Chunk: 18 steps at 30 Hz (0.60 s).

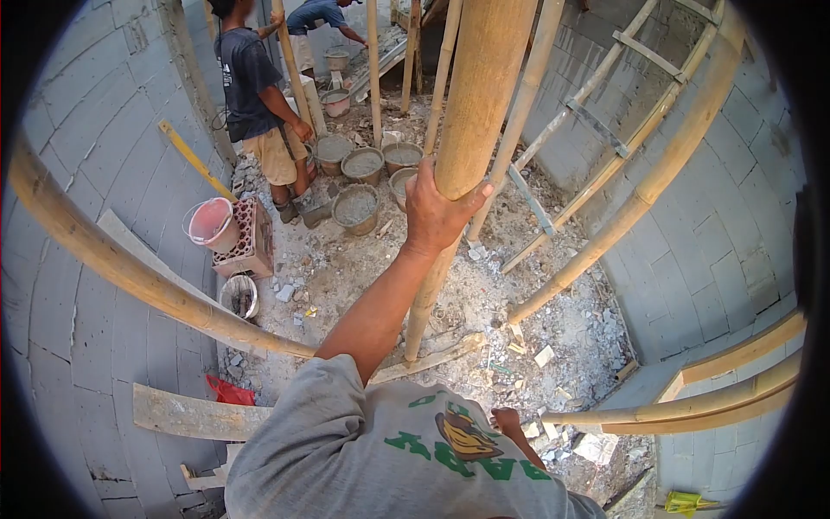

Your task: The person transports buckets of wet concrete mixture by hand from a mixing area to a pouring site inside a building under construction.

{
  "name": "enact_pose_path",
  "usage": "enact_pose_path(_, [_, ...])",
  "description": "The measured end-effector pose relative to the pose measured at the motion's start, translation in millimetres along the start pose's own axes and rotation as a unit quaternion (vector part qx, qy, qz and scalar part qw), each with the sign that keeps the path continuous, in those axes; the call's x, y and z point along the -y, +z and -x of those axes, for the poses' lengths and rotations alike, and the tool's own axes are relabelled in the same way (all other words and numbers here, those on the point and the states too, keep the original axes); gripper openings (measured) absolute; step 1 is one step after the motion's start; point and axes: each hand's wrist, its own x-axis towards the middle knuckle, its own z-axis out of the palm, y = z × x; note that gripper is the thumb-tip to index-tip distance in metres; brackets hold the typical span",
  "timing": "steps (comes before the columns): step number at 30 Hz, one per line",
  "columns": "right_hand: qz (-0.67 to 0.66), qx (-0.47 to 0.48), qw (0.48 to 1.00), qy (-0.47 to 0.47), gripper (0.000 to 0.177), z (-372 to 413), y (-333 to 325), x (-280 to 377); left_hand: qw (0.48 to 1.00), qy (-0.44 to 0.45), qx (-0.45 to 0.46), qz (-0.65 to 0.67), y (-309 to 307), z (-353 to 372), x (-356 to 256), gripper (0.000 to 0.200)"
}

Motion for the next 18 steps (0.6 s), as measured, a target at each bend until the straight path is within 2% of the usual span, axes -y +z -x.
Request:
enact_pose_path(3, [0.022,0.006,1.000,-0.015,0.023,5.3,-1.4,3.7,0.999,-0.011,0.005,0.038,-1.0,-0.7,-4.1,0.059])
enact_pose_path(6, [-0.005,-0.003,1.000,-0.016,0.022,6.9,-0.6,4.3,0.999,-0.030,0.029,0.018,-2.9,0.5,-3.6,0.058])
enact_pose_path(14, [-0.041,-0.018,0.999,-0.005,0.021,-4.6,-0.1,-2.0,0.999,-0.013,0.006,0.036,1.8,-0.3,1.7,0.058])
enact_pose_path(16, [0.181,0.014,0.971,-0.157,0.021,-1.8,-2.8,-5.1,0.999,-0.012,0.009,0.039,1.3,-0.7,0.9,0.057])
enact_pose_path(18, [0.179,0.014,0.975,-0.132,0.021,-4.6,0.6,-3.5,0.998,-0.028,0.016,0.051,-0.5,-0.8,-3.0,0.058])
